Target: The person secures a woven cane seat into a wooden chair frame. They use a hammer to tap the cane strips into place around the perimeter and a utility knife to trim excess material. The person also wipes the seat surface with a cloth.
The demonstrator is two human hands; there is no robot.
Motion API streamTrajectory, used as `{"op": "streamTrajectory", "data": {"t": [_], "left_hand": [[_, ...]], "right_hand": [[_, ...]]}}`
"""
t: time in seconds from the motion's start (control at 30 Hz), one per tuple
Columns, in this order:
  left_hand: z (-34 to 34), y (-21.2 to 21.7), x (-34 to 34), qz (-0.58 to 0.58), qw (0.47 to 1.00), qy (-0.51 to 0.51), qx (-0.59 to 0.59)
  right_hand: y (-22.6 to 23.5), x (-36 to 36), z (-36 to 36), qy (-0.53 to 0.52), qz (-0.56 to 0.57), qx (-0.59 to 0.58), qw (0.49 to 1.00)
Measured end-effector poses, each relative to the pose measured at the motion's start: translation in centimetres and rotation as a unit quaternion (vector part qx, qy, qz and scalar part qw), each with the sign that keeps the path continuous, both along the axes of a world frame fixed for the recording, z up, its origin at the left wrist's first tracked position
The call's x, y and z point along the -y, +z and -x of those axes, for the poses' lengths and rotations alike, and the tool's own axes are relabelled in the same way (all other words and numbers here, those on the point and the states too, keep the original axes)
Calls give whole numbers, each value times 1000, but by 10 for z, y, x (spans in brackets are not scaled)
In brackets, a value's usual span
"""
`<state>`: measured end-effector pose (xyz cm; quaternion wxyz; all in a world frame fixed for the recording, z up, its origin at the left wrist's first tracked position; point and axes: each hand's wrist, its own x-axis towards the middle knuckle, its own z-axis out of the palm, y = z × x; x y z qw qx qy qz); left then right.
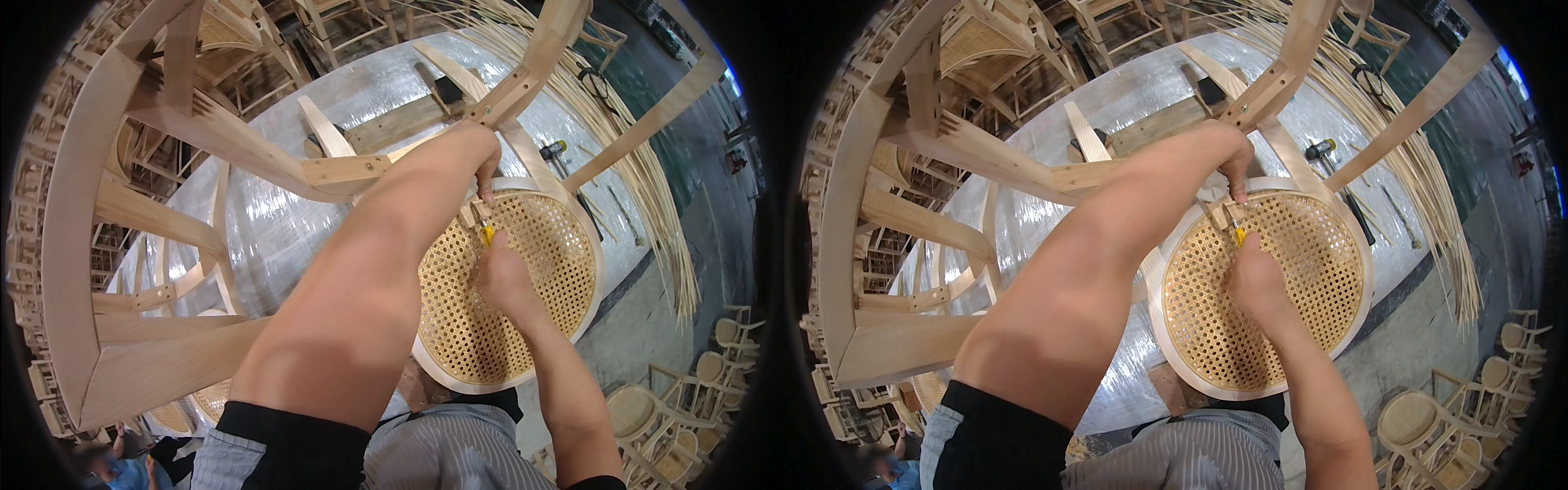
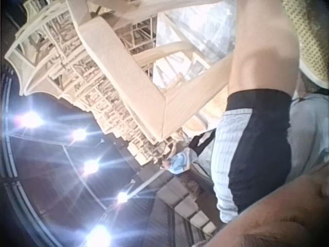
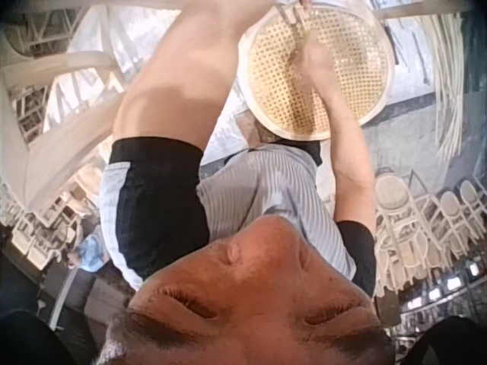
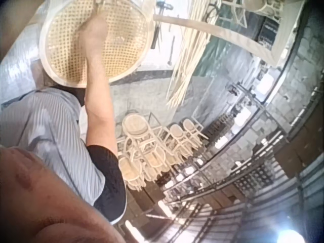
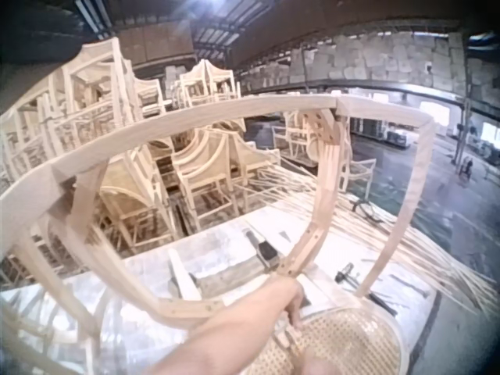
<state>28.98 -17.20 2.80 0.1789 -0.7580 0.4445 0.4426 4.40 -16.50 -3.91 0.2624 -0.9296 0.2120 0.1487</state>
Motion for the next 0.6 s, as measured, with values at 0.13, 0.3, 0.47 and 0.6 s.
{"op": "streamTrajectory", "data": {"t": [0.13,0.3,0.47,0.6], "left_hand": [[-3,-4,-1,-12,1000,15,6],[-3,-4,1,-15,1000,2,8],[0,-4,2,-13,1000,2,3],[-1,-7,3,-19,1000,3,-1]], "right_hand": [[-2,5,-2,8,-15,17,1000],[-4,4,1,12,-15,22,1000],[-2,7,5,23,-16,29,999],[-6,6,7,14,-15,46,999]]}}
